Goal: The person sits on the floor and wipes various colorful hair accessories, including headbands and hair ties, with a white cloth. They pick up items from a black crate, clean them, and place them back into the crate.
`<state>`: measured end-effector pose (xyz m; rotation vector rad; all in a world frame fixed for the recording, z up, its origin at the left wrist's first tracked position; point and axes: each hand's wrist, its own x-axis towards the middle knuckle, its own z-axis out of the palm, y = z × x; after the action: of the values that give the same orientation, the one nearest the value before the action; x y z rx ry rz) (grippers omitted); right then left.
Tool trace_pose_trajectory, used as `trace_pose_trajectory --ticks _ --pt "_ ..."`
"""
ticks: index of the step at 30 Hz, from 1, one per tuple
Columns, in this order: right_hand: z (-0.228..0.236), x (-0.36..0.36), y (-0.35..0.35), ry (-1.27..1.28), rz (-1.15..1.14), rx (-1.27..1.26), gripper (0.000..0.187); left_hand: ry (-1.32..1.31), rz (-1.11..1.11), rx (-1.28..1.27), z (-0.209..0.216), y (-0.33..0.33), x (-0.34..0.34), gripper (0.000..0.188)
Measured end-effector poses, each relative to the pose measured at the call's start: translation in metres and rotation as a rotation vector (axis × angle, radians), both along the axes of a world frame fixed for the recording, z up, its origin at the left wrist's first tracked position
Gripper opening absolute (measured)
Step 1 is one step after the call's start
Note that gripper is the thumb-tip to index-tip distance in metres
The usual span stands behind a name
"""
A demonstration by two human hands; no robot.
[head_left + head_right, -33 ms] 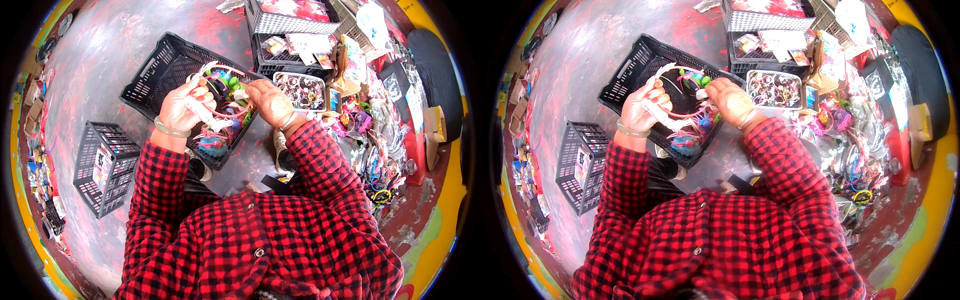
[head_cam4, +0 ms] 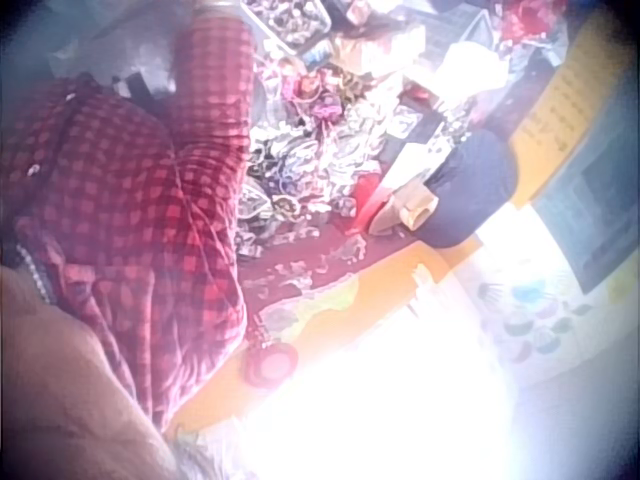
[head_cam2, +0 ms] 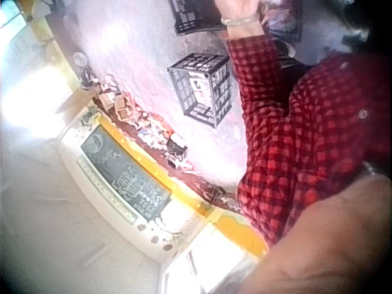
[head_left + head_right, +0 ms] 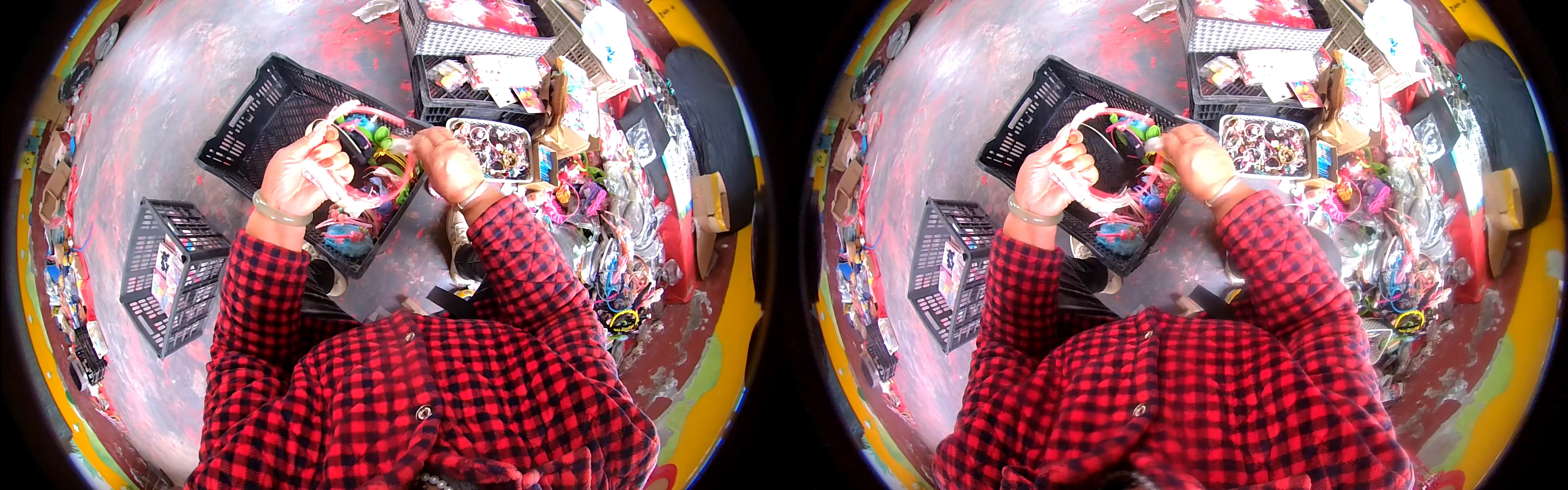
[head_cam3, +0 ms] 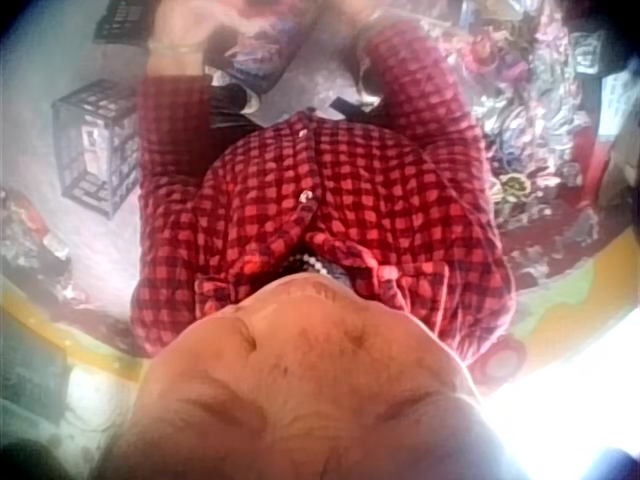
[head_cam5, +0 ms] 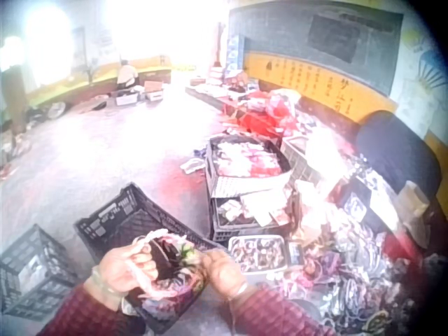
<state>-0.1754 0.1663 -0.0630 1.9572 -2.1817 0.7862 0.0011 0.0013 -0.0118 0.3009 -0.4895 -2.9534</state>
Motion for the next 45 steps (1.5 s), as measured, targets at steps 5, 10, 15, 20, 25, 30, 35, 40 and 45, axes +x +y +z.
trace_pose_trajectory --ticks 5,10,15,20,25,30,35,40,45 --pt "-0.026 -0.038 0.010 -0.046 -0.374 0.214 0.011 0.022 0.215 -0.003 -0.004 -0.002 -0.003 0.017" --pt "0.016 -0.014 0.007 -0.478 -0.128 -0.055 0.022 -0.128 0.522 0.057 -0.035 -0.011 -0.007 0.020" --pt "0.035 0.036 -0.012 -0.689 -0.053 -0.205 0.027 -0.151 0.589 0.100 -0.014 0.017 -0.023 0.025" --pt "0.048 0.057 -0.029 -0.408 0.114 -0.404 0.023 -0.132 0.409 0.042 -0.045 0.025 -0.031 0.021" --pt "0.027 0.060 -0.032 -0.188 0.296 -0.243 0.032 -0.276 0.377 -0.006 -0.043 0.033 -0.032 0.026" --pt "0.028 0.049 -0.024 -0.188 0.366 -0.227 0.027 -0.285 0.586 0.090 -0.034 0.017 -0.031 0.022" --pt "0.020 0.018 -0.012 -0.359 -0.074 -0.225 0.021 -0.164 0.619 0.241 -0.039 0.006 -0.028 0.023" --pt "0.034 0.045 -0.016 -0.227 0.301 -0.346 0.027 -0.216 0.579 0.194 -0.044 0.012 -0.034 0.021" --pt "0.025 0.053 -0.022 -0.341 0.315 -0.282 0.023 -0.117 0.506 0.209 -0.058 0.011 -0.024 0.017"
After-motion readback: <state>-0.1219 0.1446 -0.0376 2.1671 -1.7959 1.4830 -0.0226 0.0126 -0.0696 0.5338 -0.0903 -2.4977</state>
